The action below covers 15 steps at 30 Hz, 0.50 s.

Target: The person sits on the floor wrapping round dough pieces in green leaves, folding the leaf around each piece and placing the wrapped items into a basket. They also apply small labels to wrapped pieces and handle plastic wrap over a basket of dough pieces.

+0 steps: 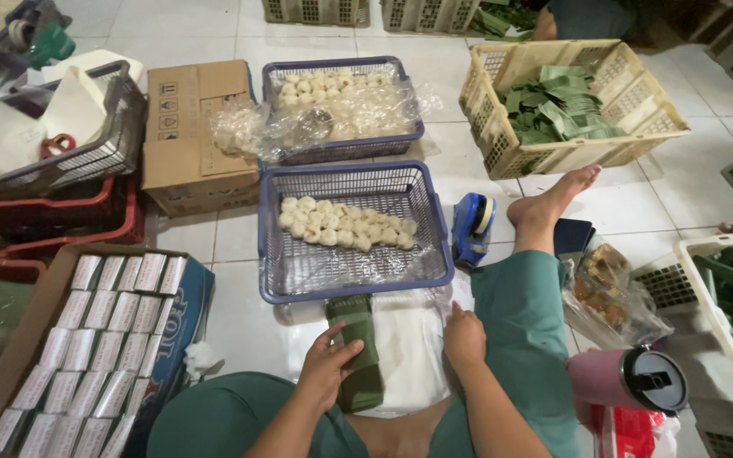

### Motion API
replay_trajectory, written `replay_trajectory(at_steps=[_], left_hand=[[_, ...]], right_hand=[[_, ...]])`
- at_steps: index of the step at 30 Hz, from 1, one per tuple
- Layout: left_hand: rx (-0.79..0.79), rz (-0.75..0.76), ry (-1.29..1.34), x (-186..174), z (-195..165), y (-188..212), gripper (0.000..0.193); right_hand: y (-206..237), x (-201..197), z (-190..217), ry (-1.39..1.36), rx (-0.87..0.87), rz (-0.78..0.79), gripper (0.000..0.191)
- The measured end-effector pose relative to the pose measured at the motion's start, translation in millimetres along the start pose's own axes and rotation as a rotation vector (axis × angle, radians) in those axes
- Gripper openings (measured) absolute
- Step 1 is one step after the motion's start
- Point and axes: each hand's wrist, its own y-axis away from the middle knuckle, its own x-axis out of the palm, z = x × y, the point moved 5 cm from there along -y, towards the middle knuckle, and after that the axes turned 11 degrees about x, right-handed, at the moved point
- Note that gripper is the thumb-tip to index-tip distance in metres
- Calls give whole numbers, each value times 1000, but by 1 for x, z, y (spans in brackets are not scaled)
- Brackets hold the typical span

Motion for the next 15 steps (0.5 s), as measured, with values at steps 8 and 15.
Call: replay_trajectory(at_steps=[8, 15], left_hand=[[82, 15, 32, 4, 0, -1, 78], [71, 36, 82, 11, -2, 2, 78]], right_hand=[[48, -9, 41, -821, 361, 676, 27], [61, 22, 33, -888, 534, 803, 27]])
